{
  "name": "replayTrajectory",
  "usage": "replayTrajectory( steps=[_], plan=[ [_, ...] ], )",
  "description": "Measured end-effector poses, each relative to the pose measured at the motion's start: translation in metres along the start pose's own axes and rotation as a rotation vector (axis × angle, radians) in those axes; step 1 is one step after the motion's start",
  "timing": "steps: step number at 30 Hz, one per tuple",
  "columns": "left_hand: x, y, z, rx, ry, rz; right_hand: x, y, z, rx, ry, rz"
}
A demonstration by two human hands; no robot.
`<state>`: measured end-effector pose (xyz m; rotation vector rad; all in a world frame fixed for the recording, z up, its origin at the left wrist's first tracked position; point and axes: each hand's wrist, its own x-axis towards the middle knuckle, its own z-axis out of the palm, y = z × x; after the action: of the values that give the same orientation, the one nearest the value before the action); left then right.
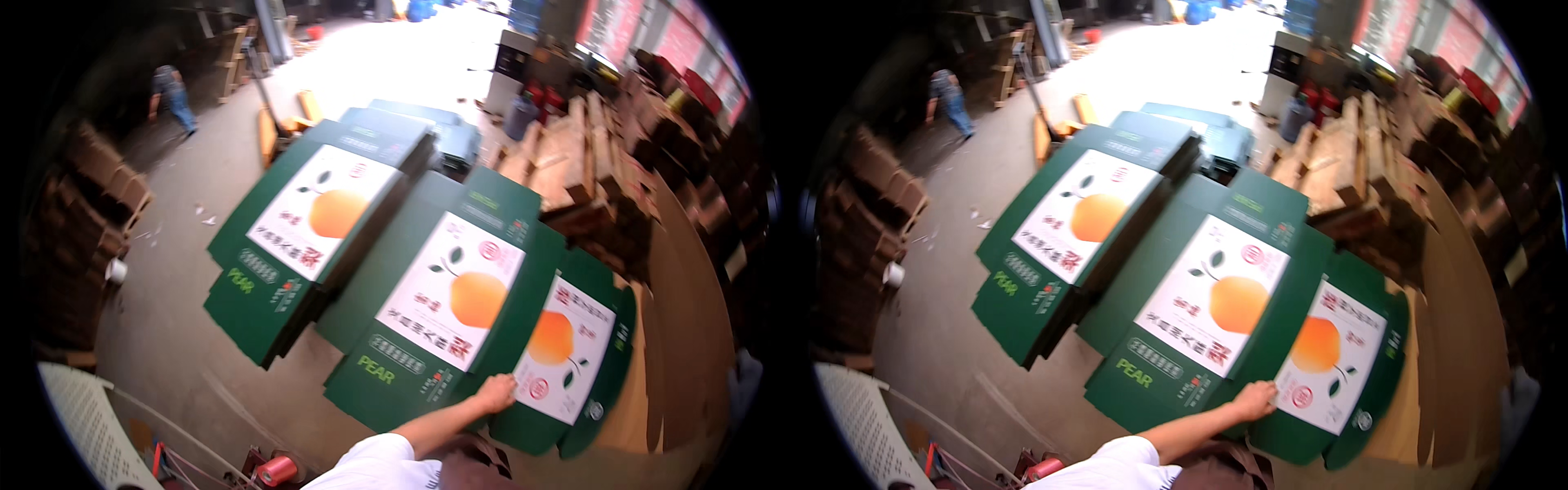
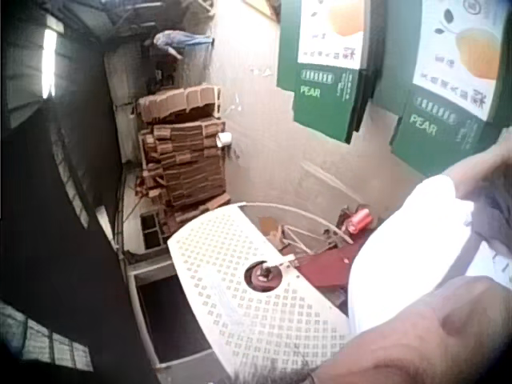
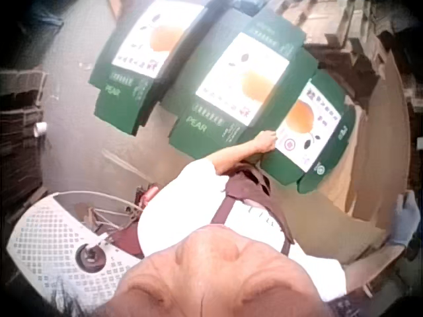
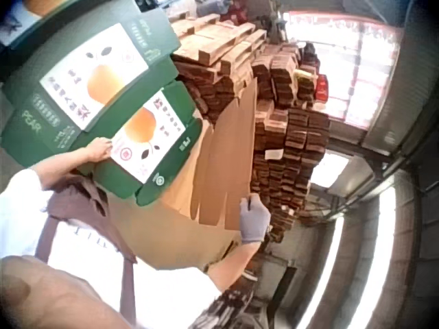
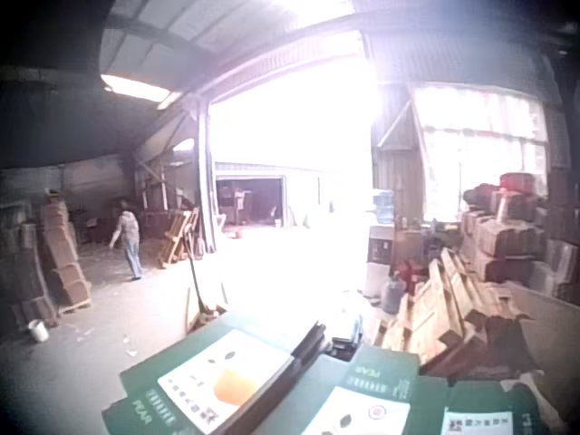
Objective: The person assembles flat-packed cardboard boxes labeled 'PEAR' by folding the flaps and tucking them into slots to form a finished box. The person repeats this process for multiple units in a warehouse setting.
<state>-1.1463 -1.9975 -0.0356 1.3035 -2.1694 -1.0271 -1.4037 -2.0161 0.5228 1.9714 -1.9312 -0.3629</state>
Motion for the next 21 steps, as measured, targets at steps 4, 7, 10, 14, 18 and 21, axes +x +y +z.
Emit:
replayTrajectory(
  steps=[4, 7, 10, 14, 18, 21],
  plan=[
    [-0.001, -0.012, -0.016, -0.071, -0.004, -0.087, 0.003, -0.104, 0.012, 0.142, -0.055, -0.173],
    [0.001, 0.026, -0.027, -0.822, -0.041, -0.313, -0.013, -0.175, 0.059, 0.178, -0.288, -0.277],
    [-0.021, 0.058, -0.059, -1.517, -0.089, -0.623, -0.020, -0.244, 0.174, 0.264, -0.428, -0.235],
    [-0.045, 0.042, -0.103, -1.817, 0.027, -0.698, -0.011, -0.338, 0.219, 0.597, -0.605, -0.300],
    [-0.064, -0.002, -0.073, -1.578, 0.147, -0.827, 0.009, -0.331, 0.239, 0.710, -0.787, -0.500],
    [-0.066, 0.012, -0.066, -1.316, 0.262, -0.854, 0.077, -0.291, 0.301, 0.942, -0.764, -0.298]
  ],
)
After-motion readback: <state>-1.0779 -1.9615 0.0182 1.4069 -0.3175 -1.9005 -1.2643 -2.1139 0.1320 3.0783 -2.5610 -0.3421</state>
